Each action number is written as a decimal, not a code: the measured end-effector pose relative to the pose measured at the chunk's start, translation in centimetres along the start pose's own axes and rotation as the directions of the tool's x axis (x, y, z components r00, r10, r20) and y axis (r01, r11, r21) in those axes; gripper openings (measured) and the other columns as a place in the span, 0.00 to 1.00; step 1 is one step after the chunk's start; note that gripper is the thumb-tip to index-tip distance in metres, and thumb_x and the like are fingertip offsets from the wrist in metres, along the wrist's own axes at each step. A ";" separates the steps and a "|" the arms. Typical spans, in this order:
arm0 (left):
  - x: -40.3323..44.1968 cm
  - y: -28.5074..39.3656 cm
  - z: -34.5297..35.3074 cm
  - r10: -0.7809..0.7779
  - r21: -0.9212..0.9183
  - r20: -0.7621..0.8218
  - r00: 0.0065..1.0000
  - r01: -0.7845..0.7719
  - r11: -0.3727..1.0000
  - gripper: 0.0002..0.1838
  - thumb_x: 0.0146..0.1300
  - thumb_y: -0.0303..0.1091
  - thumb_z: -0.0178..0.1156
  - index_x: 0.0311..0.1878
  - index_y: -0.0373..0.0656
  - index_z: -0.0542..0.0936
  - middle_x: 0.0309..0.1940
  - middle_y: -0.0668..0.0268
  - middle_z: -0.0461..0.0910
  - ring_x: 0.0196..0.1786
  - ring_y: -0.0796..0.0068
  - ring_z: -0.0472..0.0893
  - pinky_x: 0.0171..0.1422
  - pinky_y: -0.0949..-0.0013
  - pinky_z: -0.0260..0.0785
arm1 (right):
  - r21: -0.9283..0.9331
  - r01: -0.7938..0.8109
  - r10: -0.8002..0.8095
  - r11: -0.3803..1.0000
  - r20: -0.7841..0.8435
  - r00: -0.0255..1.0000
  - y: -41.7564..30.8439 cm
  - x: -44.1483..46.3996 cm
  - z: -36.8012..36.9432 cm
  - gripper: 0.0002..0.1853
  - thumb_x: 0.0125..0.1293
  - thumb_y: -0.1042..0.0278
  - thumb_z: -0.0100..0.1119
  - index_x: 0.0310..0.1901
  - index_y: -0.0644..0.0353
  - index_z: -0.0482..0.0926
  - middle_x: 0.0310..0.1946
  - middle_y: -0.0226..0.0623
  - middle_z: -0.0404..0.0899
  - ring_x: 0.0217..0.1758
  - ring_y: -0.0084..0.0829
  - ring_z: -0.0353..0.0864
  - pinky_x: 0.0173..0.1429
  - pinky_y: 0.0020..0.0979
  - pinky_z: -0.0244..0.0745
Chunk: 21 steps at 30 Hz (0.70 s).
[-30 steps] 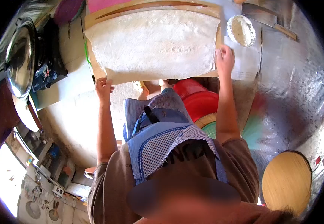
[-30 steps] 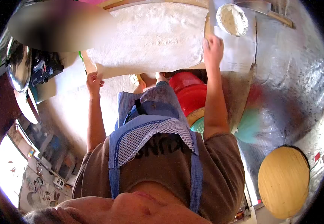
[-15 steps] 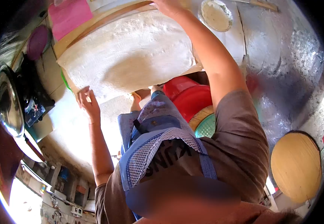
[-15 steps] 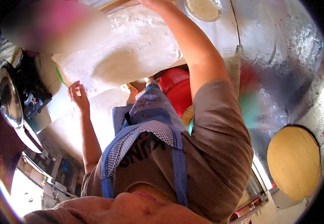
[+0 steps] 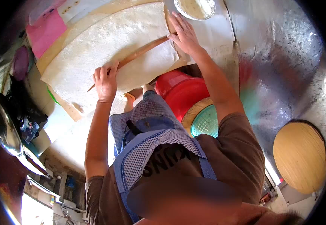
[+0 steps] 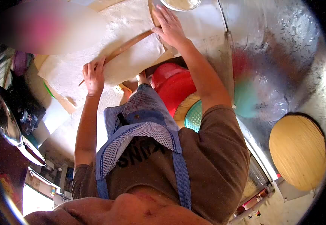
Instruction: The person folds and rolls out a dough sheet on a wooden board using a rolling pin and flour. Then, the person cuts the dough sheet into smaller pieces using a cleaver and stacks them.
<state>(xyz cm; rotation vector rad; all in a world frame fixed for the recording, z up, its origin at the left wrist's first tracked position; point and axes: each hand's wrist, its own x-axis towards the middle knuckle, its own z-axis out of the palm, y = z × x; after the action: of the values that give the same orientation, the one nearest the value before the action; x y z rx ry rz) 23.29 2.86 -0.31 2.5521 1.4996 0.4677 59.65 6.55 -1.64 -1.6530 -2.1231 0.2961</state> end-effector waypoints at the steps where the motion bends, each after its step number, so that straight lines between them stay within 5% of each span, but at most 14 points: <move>1: -0.9 0.4 0.1 0.002 -0.001 0.012 1.000 -0.002 1.000 0.23 0.57 0.31 0.61 0.58 0.56 0.82 0.41 0.72 0.72 0.46 0.65 0.71 0.56 0.58 0.68 | -0.081 -0.083 0.084 0.993 0.008 0.996 0.2 -0.4 0.3 0.38 0.64 0.48 0.62 0.72 0.52 0.63 0.75 0.41 0.57 0.78 0.45 0.55 0.76 0.46 0.56; 2: -1.9 0.7 0.0 -0.015 0.016 0.029 0.999 0.015 1.000 0.24 0.57 0.31 0.60 0.59 0.58 0.82 0.41 0.72 0.72 0.47 0.66 0.71 0.57 0.58 0.67 | -0.155 -0.083 0.096 0.984 0.078 0.992 -0.1 -1.6 0.3 0.42 0.66 0.46 0.58 0.74 0.61 0.56 0.77 0.43 0.52 0.80 0.48 0.50 0.77 0.48 0.52; 7: -4.5 2.3 0.0 -0.019 0.042 0.023 1.000 0.018 0.999 0.24 0.55 0.31 0.59 0.57 0.61 0.83 0.41 0.73 0.71 0.47 0.67 0.71 0.55 0.58 0.64 | -0.142 -0.104 0.123 0.984 0.128 0.984 -3.1 -7.2 -2.4 0.40 0.63 0.59 0.62 0.73 0.62 0.57 0.77 0.43 0.52 0.81 0.47 0.48 0.77 0.48 0.52; 9: -4.7 1.9 -0.2 0.029 0.064 0.040 0.999 -0.032 0.997 0.24 0.54 0.32 0.59 0.57 0.60 0.83 0.43 0.74 0.71 0.47 0.68 0.71 0.55 0.57 0.64 | -0.200 -0.099 0.130 0.975 0.149 0.980 -3.7 -8.6 -2.8 0.43 0.60 0.54 0.66 0.72 0.64 0.58 0.76 0.46 0.53 0.79 0.49 0.51 0.78 0.47 0.52; 12: -2.7 1.0 -1.3 0.097 0.015 0.060 0.993 -0.098 0.995 0.24 0.55 0.31 0.58 0.56 0.60 0.83 0.43 0.75 0.73 0.46 0.68 0.71 0.55 0.59 0.65 | -0.123 -0.175 0.184 0.977 0.067 0.981 -4.7 -10.4 -3.5 0.35 0.59 0.58 0.67 0.65 0.61 0.68 0.67 0.44 0.66 0.72 0.49 0.63 0.71 0.50 0.60; 14: 1.1 0.5 -3.0 0.265 0.004 0.057 0.962 -0.266 0.964 0.24 0.54 0.29 0.60 0.56 0.59 0.83 0.43 0.75 0.74 0.46 0.69 0.72 0.54 0.60 0.65 | -0.073 -0.262 0.265 0.962 0.030 0.964 -6.0 -12.4 -4.2 0.29 0.59 0.59 0.67 0.61 0.60 0.73 0.61 0.43 0.73 0.68 0.47 0.69 0.68 0.51 0.62; 16: 5.0 0.2 -3.9 0.452 -0.078 0.069 0.889 -0.447 0.891 0.24 0.53 0.28 0.61 0.55 0.60 0.83 0.44 0.75 0.75 0.47 0.68 0.72 0.53 0.60 0.66 | -0.001 -0.363 0.360 0.932 0.124 0.925 -7.6 -14.7 -4.8 0.18 0.60 0.62 0.66 0.50 0.59 0.78 0.44 0.40 0.81 0.52 0.46 0.79 0.57 0.49 0.68; 19: 10.2 1.9 -3.5 0.640 -0.174 0.034 0.768 -0.626 0.760 0.22 0.53 0.28 0.61 0.52 0.59 0.85 0.42 0.74 0.76 0.47 0.68 0.73 0.54 0.60 0.67 | 0.092 -0.545 0.521 0.833 0.201 0.830 -10.5 -18.3 -3.9 0.14 0.64 0.61 0.63 0.46 0.61 0.78 0.35 0.44 0.82 0.41 0.49 0.81 0.47 0.46 0.72; 21: 12.9 2.5 -2.4 0.684 -0.189 0.111 0.721 -0.660 0.727 0.22 0.57 0.29 0.61 0.56 0.57 0.83 0.46 0.72 0.77 0.56 0.68 0.74 0.66 0.56 0.66 | 0.264 -0.683 0.634 0.681 0.253 0.731 -12.6 -19.3 -3.4 0.15 0.66 0.59 0.61 0.46 0.62 0.78 0.35 0.46 0.82 0.40 0.49 0.82 0.46 0.45 0.73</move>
<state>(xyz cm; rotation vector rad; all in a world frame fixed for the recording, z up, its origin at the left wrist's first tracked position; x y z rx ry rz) 30.36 12.73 5.17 2.8651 0.4003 0.3839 54.05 -15.65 2.70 -2.1617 -1.3425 0.9722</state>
